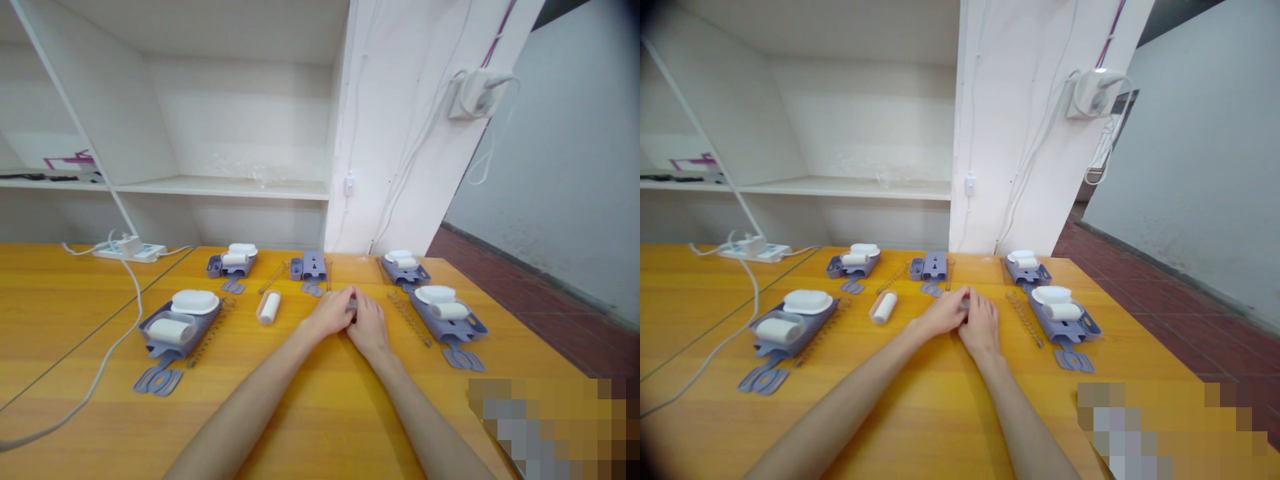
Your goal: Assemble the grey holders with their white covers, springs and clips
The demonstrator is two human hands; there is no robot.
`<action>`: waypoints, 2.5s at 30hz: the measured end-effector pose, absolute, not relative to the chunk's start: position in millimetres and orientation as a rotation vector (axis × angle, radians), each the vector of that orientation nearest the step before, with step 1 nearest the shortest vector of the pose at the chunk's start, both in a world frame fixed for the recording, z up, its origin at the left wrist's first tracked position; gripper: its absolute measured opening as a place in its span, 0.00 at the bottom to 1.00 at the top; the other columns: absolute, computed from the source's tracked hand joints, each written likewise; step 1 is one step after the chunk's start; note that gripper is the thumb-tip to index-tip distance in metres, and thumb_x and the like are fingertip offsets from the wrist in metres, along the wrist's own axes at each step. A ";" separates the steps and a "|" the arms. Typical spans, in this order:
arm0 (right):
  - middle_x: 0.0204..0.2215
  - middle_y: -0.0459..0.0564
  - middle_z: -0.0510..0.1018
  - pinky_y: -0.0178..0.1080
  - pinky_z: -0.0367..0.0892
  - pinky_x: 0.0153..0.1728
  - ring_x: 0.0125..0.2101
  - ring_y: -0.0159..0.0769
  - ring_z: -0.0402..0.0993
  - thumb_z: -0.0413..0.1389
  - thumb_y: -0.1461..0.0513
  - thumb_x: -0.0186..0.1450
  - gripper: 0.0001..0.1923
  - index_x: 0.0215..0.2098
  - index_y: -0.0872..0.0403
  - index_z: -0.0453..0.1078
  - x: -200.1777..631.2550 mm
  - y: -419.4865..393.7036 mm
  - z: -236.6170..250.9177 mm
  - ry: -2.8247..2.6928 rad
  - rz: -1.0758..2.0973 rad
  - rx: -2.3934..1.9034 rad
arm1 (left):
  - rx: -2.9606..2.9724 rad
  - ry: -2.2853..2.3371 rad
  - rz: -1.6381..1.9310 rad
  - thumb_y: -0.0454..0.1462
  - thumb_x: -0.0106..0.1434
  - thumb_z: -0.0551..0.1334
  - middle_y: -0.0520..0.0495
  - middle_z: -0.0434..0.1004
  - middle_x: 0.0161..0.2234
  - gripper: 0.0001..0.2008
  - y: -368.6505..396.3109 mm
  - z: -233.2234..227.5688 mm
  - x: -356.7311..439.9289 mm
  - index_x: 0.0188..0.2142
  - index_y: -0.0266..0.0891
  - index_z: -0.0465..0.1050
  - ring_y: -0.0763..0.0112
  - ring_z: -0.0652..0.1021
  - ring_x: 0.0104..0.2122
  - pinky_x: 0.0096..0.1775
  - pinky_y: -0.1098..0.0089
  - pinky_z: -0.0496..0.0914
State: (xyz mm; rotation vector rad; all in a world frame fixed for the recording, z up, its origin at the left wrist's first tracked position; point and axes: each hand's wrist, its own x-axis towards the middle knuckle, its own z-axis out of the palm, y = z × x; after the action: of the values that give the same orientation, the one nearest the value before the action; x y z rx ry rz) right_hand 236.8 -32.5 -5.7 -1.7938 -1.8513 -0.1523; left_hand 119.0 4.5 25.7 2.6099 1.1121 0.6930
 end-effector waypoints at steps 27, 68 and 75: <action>0.48 0.57 0.68 0.40 0.63 0.45 0.46 0.41 0.66 0.44 0.67 0.63 0.16 0.48 0.57 0.63 239.7 -29.8 -12.8 -1.758 -0.097 -1.648 | 2.566 1.843 0.317 0.33 0.60 0.52 0.34 0.63 0.49 0.21 -60.0 38.1 18.3 0.54 0.37 0.56 0.54 0.71 0.45 0.43 0.59 0.66; 0.41 0.52 0.71 0.46 0.50 0.49 0.44 0.43 0.60 0.52 0.58 0.62 0.10 0.40 0.50 0.70 223.3 -44.3 7.5 -2.005 -0.351 -1.549 | 0.921 0.909 1.058 0.28 0.50 0.58 0.45 0.71 0.34 0.30 46.5 28.1 86.6 0.54 0.40 0.58 0.68 0.75 0.36 0.33 0.71 0.70; 0.41 0.51 0.71 0.46 0.50 0.49 0.45 0.42 0.60 0.52 0.58 0.62 0.09 0.41 0.50 0.70 223.7 -44.6 8.3 -2.010 -0.320 -1.538 | 0.742 0.760 1.113 0.26 0.49 0.58 0.38 0.61 0.53 0.31 51.5 22.5 89.3 0.53 0.41 0.54 0.69 0.75 0.44 0.34 0.72 0.71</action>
State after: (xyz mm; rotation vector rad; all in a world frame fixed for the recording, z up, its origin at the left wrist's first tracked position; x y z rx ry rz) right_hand 223.7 -44.6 8.3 -1.5377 -2.0100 -0.3197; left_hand 89.3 51.5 22.5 0.7418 0.7601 1.1133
